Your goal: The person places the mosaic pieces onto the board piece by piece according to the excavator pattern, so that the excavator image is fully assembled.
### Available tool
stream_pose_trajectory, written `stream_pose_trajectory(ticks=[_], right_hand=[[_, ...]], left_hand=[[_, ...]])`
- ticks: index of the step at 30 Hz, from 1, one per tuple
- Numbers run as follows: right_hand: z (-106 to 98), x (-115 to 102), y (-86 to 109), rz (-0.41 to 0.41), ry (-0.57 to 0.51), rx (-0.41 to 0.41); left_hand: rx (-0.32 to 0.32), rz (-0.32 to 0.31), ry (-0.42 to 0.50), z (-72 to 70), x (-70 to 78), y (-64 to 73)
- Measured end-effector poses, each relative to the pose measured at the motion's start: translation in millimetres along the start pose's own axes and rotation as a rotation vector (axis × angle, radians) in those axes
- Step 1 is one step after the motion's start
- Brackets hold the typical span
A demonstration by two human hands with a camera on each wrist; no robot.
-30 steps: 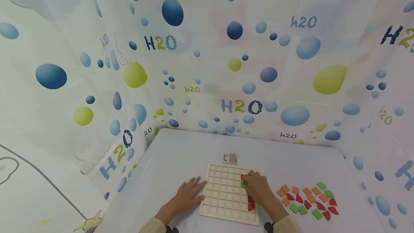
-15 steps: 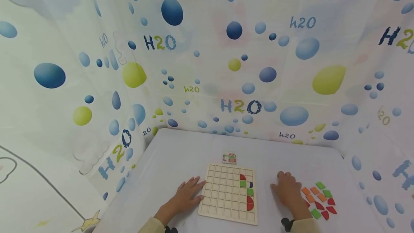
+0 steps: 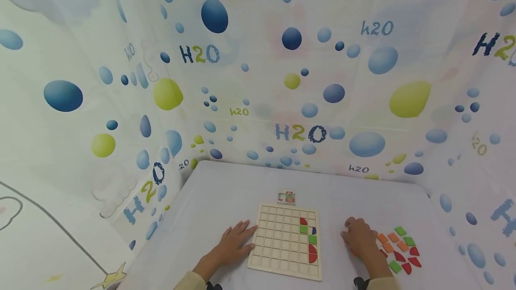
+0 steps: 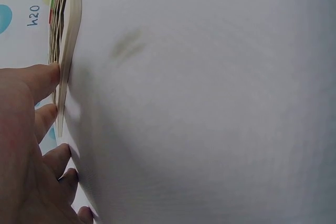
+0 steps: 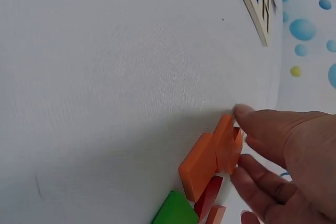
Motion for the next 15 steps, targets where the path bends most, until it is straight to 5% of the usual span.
stream_pose_trajectory(ticks=[8, 15], right_hand=[[-6.2, 10.3, 7.7, 0.094, 0.053, -0.072], [-0.2, 6.7, 5.4, 0.052, -0.01, 0.0]], left_hand=[[-0.01, -0.018, -0.011, 5.0, -2.1, -0.8], [-0.016, -0.008, -0.015, -1.4, 1.7, -0.8]])
Point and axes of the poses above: each hand's wrist, its own y-axis away from the middle knuckle, its own z-axis out of the palm, x = y × z, the point moved 8 cm from there along -y, towards the middle knuckle, and after that the axes turned 15 degrees about x, right-handed, at the moved point
